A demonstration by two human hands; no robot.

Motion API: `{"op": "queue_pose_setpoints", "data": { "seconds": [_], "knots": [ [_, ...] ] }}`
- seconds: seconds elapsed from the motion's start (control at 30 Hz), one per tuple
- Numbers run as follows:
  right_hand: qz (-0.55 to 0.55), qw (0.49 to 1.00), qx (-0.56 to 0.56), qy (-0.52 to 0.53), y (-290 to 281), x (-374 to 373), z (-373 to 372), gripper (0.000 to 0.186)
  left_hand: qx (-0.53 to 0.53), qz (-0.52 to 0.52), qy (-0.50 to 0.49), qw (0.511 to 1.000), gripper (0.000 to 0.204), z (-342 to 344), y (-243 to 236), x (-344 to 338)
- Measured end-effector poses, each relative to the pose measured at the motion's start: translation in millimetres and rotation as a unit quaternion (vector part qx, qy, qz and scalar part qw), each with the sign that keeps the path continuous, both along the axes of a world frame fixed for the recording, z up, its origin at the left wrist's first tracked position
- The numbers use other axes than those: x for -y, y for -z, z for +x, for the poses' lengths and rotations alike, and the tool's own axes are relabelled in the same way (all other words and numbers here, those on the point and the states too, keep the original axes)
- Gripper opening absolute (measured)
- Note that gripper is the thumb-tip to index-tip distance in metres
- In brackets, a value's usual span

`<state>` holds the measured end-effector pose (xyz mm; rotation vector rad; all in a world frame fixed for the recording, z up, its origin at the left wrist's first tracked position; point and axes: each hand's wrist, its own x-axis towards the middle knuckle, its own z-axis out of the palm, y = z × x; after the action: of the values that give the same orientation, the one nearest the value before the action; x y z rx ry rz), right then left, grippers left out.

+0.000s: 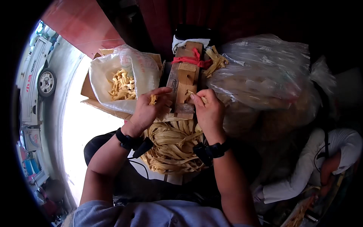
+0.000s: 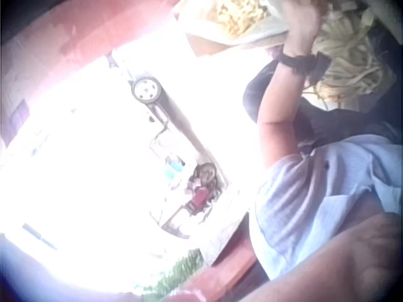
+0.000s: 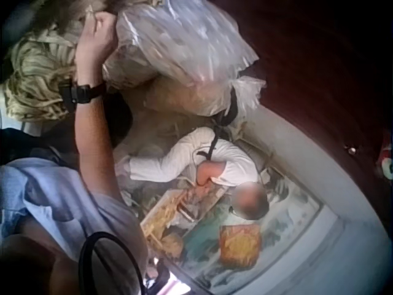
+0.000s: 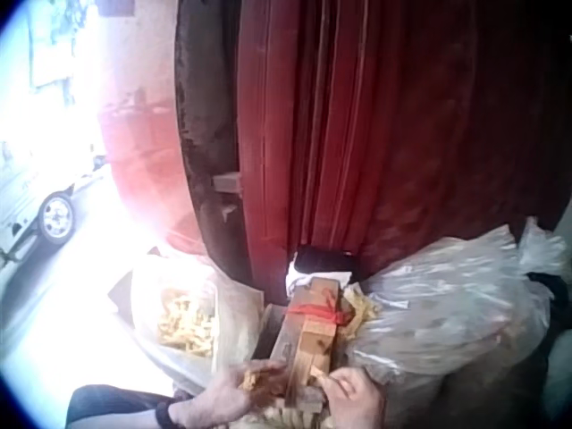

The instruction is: The person is thinning strips of bamboo by hand using a fixed blade mounted on a wooden block. They pull the strips through the blade mechanism and set the processed pieces aside.

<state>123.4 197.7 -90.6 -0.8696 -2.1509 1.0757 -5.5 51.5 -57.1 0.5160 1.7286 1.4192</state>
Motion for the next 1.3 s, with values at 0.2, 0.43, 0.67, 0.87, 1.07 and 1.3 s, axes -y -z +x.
{"op": "queue_pose_setpoints", "data": {
  "seconds": [0.2, 0.43, 0.67, 0.87, 1.07, 1.3],
  "knots": [
    [0.109, 0.953, -0.096, -0.265, -51.7, 43.9, 12.4, 0.013, 0.354, 0.095, -0.078, 0.927, 0.02, 35.0, -12.4, 26.4],
    [0.001, 0.937, -0.168, -0.306, -66.4, 32.5, 22.0, 0.008, 0.112, 0.042, 0.435, 0.893, 0.032, 52.1, -42.5, 43.6],
    [-0.338, 0.897, 0.016, -0.286, -59.0, 38.9, 29.0, 0.011, -0.304, 0.178, 0.251, 0.902, 0.027, 28.0, -51.8, 40.5],
    [-0.757, 0.58, -0.099, -0.285, -41.2, 47.6, 33.4, 0.014, -0.552, 0.149, 0.249, 0.782, 0.017, 12.8, -57.5, 41.4],
    [-0.635, 0.72, -0.174, -0.221, -52.0, 53.6, 29.2, 0.014, -0.573, 0.188, 0.116, 0.789, 0.033, 19.9, -50.3, 40.9],
    [-0.213, 0.933, -0.019, -0.289, -58.5, 55.2, 29.2, 0.018, -0.412, 0.008, 0.249, 0.876, 0.034, 18.7, -46.6, 50.1]
  ]
}}
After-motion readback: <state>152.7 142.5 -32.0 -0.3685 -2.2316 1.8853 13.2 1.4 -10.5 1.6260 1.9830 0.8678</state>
